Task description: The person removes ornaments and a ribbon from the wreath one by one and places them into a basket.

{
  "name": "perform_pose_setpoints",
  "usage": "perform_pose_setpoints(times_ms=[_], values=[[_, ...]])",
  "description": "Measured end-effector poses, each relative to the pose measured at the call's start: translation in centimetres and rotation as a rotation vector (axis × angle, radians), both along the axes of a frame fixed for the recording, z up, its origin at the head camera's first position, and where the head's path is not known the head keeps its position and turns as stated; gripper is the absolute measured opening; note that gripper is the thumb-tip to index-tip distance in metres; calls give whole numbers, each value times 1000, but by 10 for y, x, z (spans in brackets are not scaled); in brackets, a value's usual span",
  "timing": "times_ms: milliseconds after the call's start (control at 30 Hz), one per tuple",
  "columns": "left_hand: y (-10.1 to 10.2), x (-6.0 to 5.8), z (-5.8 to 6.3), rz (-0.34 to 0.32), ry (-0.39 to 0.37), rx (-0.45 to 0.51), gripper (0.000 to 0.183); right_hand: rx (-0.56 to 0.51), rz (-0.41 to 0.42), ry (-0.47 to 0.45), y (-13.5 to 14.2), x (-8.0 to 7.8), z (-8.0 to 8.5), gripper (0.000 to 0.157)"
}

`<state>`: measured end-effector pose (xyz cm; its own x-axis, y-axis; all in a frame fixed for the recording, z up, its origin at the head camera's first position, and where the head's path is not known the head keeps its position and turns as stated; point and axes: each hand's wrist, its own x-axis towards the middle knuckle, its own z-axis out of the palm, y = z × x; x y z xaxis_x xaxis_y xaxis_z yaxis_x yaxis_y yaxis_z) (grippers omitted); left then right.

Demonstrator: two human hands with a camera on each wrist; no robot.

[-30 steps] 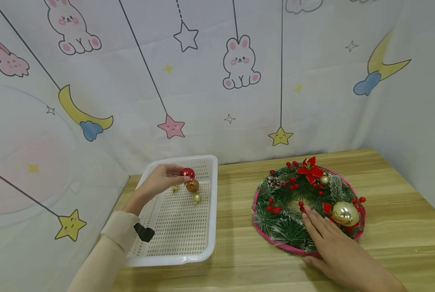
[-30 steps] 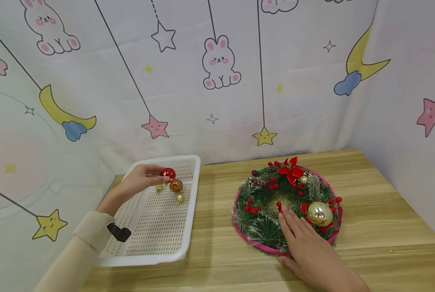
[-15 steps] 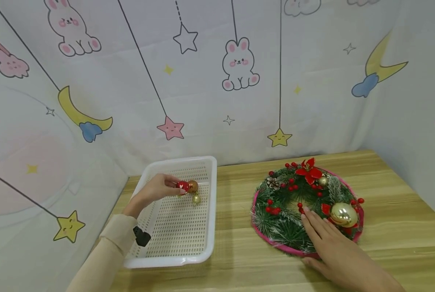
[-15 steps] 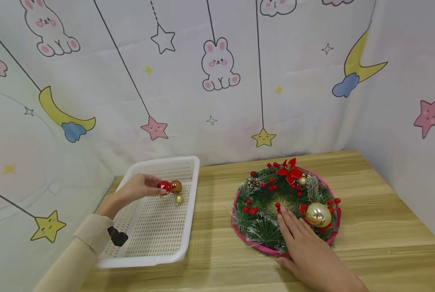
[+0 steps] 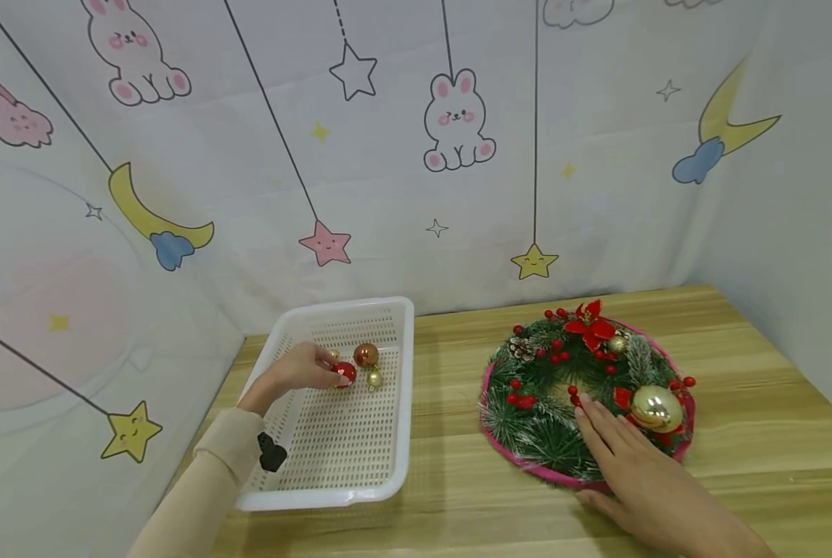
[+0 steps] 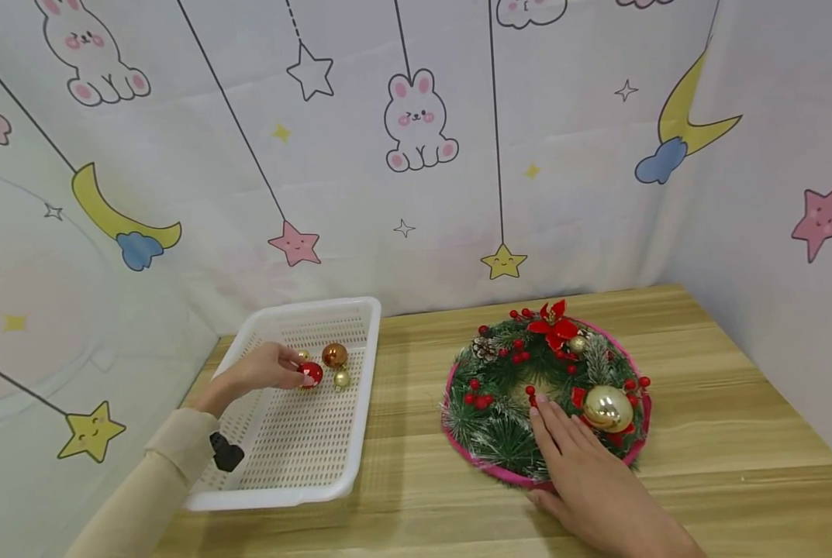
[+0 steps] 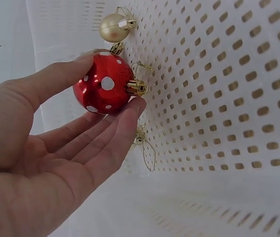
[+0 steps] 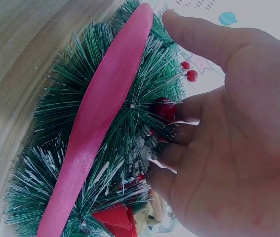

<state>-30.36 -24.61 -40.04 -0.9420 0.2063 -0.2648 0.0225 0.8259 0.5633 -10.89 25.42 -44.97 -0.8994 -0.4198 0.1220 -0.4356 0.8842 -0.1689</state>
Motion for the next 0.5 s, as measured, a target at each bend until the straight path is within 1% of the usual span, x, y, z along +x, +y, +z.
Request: perform_pose_setpoints(times_ms=[300, 400, 500], values=[[0, -1, -5, -21, -29, -13, 45, 20, -1, -5, 0, 0, 2, 96], [-1, 0, -6, -42, -33, -24, 46, 28, 5, 3, 0, -1, 1, 96], [-1, 0, -7, -48, -38, -26, 49, 23, 2, 6, 0, -1, 1, 96]])
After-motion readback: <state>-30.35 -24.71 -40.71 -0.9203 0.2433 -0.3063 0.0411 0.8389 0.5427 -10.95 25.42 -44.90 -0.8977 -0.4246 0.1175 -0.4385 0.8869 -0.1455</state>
